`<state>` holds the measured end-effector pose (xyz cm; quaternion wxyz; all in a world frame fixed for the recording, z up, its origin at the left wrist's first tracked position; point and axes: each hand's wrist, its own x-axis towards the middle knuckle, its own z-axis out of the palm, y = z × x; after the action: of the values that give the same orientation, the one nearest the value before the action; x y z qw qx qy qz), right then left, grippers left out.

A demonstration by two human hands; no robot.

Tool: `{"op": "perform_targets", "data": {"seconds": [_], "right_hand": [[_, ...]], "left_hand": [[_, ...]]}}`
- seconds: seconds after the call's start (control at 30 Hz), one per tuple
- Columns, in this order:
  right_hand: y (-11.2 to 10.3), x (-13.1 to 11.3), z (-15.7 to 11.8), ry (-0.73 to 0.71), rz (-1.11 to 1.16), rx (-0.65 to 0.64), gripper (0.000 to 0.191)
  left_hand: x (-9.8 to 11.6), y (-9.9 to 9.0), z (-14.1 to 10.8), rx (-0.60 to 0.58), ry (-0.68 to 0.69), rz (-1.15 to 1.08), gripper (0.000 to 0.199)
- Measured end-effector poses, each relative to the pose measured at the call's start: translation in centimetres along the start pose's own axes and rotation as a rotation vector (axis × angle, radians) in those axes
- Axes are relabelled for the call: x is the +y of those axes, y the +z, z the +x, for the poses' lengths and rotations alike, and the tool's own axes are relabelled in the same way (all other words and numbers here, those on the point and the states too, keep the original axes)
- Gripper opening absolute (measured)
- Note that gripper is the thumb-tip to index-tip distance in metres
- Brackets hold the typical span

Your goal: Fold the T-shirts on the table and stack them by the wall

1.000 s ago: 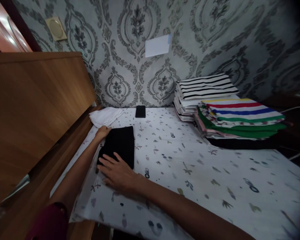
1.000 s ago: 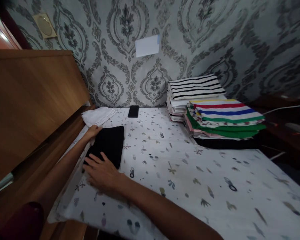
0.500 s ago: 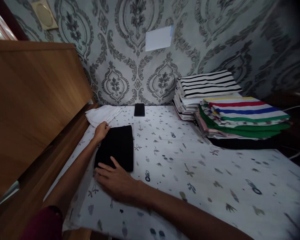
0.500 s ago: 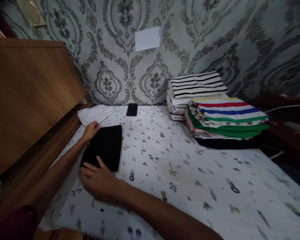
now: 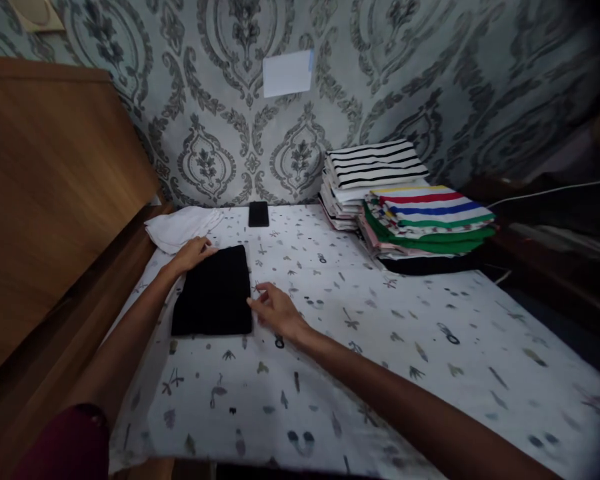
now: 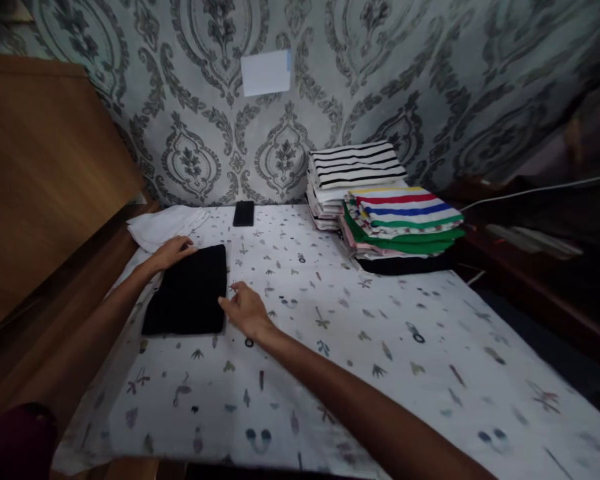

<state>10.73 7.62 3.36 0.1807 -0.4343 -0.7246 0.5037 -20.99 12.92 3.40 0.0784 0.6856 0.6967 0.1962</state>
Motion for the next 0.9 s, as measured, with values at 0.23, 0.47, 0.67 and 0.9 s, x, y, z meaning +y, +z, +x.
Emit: {"op": "perform_targets", "data": {"seconds": [0.23, 0.47, 0.67, 0.9], "right_hand": [[-1.0, -0.8, 6.3, -0.037, -0.301, 0.128, 0.043], [5.5, -5.2, 3.1, -0.719, -0.624, 0.052, 0.028], [7.3, -5.4, 2.0, -0.634, -0.564, 0.127, 0.034], [2.5, 0.9, 1.2, -0.057, -0.074, 0.226, 0.070]], "left_hand": [[-0.9, 0.0, -6.9, 0.168, -0.257, -0.122, 0.054], [-1.5, -2.4, -6.5, 0.031, -0.142, -0.114, 0.047], [-1.5, -2.1, -1.3, -0.163, -0.095, -0.100, 0.036], [-2.1, -2.3, -0.3, -0.340, -0.131, -0.093, 0.032]]}}
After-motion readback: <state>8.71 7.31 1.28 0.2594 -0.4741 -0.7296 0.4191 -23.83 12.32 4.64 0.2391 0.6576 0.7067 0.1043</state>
